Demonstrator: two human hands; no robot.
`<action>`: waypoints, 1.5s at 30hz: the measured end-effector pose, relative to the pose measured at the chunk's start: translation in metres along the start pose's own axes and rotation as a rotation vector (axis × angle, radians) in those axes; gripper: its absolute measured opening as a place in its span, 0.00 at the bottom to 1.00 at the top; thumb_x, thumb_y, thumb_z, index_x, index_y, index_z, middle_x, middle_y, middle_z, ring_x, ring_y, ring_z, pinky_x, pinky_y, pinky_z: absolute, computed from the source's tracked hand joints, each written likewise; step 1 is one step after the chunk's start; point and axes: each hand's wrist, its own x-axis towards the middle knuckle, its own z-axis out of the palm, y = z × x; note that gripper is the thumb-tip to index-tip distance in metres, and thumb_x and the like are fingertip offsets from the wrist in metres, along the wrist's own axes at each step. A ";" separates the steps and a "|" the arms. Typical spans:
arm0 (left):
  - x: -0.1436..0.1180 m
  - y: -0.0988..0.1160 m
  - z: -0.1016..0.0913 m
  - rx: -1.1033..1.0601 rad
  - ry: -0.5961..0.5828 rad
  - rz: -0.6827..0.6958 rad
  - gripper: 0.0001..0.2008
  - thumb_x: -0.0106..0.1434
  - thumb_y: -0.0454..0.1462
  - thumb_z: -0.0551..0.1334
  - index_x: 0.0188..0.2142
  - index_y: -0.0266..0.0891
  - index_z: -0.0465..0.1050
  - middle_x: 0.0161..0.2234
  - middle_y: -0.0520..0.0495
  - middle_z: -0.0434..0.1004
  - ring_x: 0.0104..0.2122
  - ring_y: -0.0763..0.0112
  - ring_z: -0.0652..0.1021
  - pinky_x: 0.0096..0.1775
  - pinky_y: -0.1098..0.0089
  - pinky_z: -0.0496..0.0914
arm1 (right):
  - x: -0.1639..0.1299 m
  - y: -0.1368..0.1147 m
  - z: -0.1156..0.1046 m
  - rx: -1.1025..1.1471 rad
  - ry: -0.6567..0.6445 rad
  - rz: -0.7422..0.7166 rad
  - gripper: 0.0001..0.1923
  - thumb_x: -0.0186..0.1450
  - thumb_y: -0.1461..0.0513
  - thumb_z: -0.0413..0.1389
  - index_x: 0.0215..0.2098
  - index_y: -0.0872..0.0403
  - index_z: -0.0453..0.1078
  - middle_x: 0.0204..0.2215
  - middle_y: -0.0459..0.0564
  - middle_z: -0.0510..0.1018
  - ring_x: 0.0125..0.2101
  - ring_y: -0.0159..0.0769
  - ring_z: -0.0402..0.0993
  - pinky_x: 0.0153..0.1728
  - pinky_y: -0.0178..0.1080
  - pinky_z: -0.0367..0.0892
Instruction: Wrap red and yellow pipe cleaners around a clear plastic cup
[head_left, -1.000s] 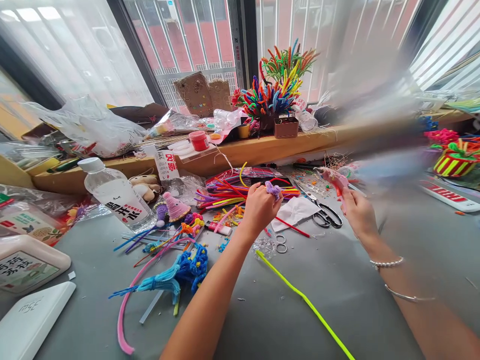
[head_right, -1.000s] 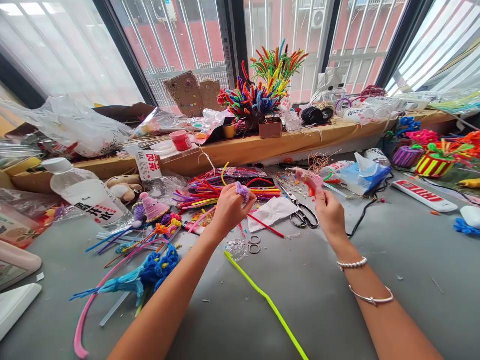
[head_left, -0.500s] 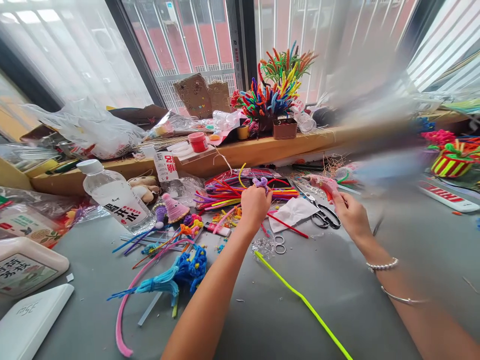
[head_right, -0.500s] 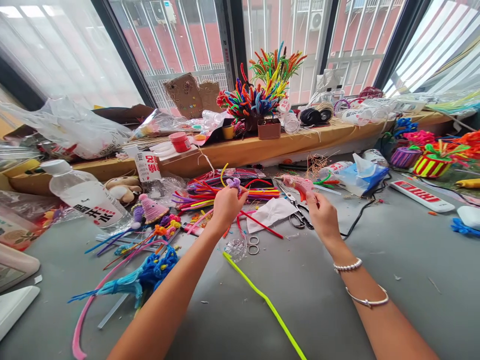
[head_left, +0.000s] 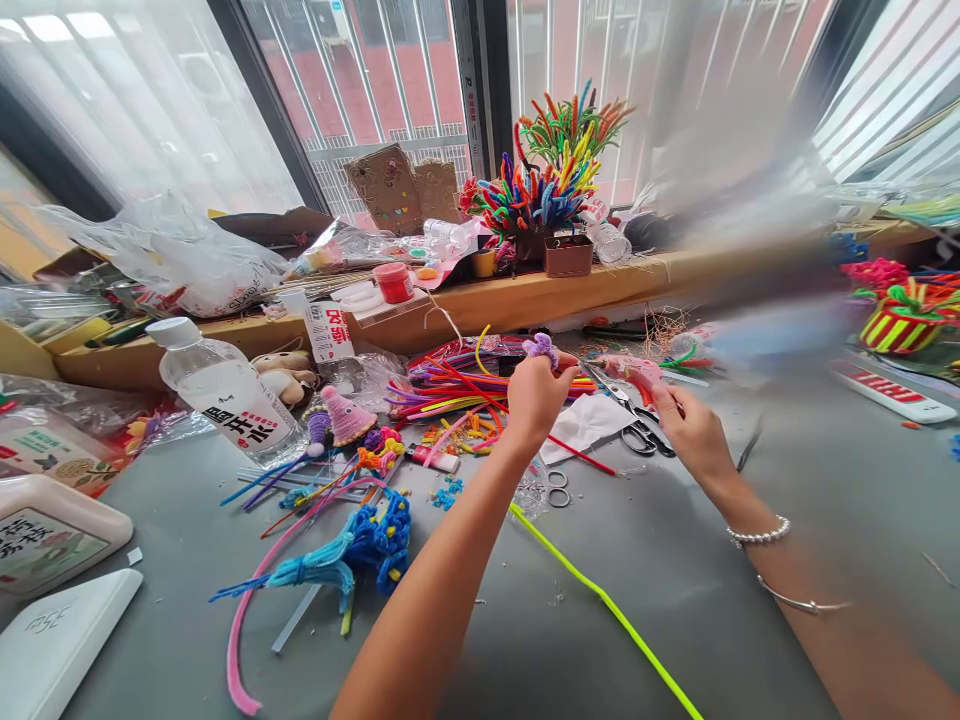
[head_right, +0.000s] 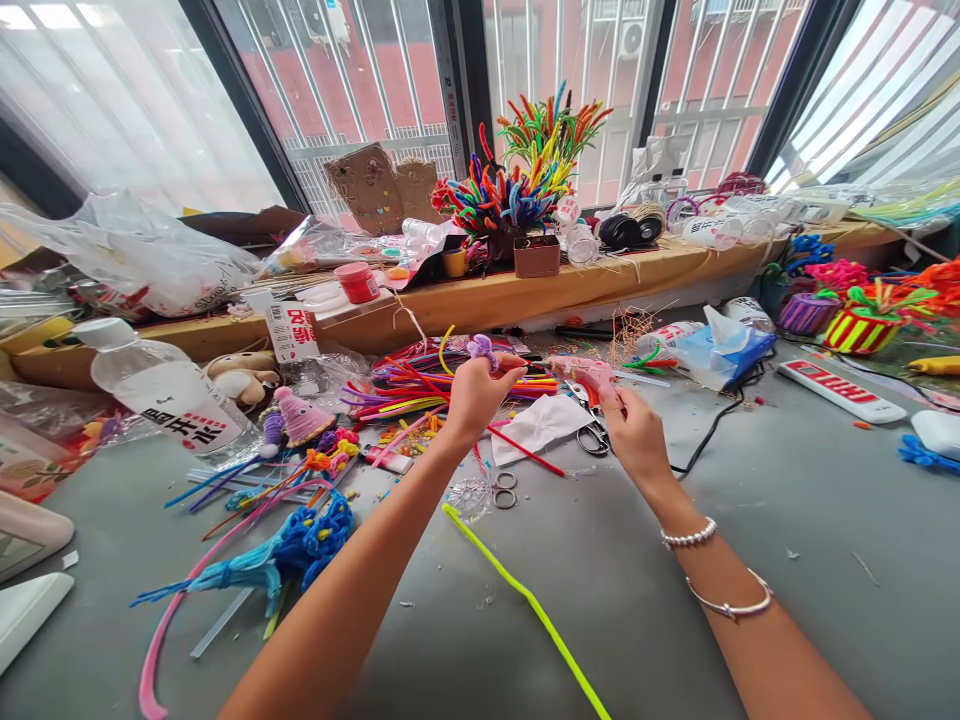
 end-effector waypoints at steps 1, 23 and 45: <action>0.000 0.000 0.000 -0.009 0.001 -0.001 0.09 0.55 0.37 0.59 0.33 0.38 0.76 0.31 0.48 0.79 0.30 0.71 0.75 0.36 0.72 0.66 | 0.000 0.000 0.000 0.003 -0.006 0.004 0.30 0.59 0.41 0.38 0.28 0.55 0.67 0.20 0.49 0.70 0.22 0.32 0.62 0.24 0.33 0.56; -0.001 -0.002 0.004 -0.078 -0.015 -0.049 0.08 0.54 0.37 0.59 0.29 0.37 0.76 0.26 0.46 0.78 0.28 0.69 0.76 0.33 0.71 0.66 | -0.002 -0.002 0.001 -0.013 -0.018 -0.007 0.30 0.60 0.42 0.38 0.30 0.56 0.69 0.20 0.49 0.70 0.22 0.33 0.63 0.25 0.34 0.57; -0.005 -0.001 0.001 -0.024 -0.050 -0.169 0.06 0.48 0.36 0.57 0.21 0.39 0.72 0.22 0.49 0.74 0.24 0.71 0.73 0.29 0.71 0.65 | 0.000 0.005 0.003 -0.072 0.210 -0.208 0.26 0.62 0.47 0.39 0.36 0.57 0.67 0.30 0.57 0.72 0.33 0.42 0.67 0.35 0.41 0.61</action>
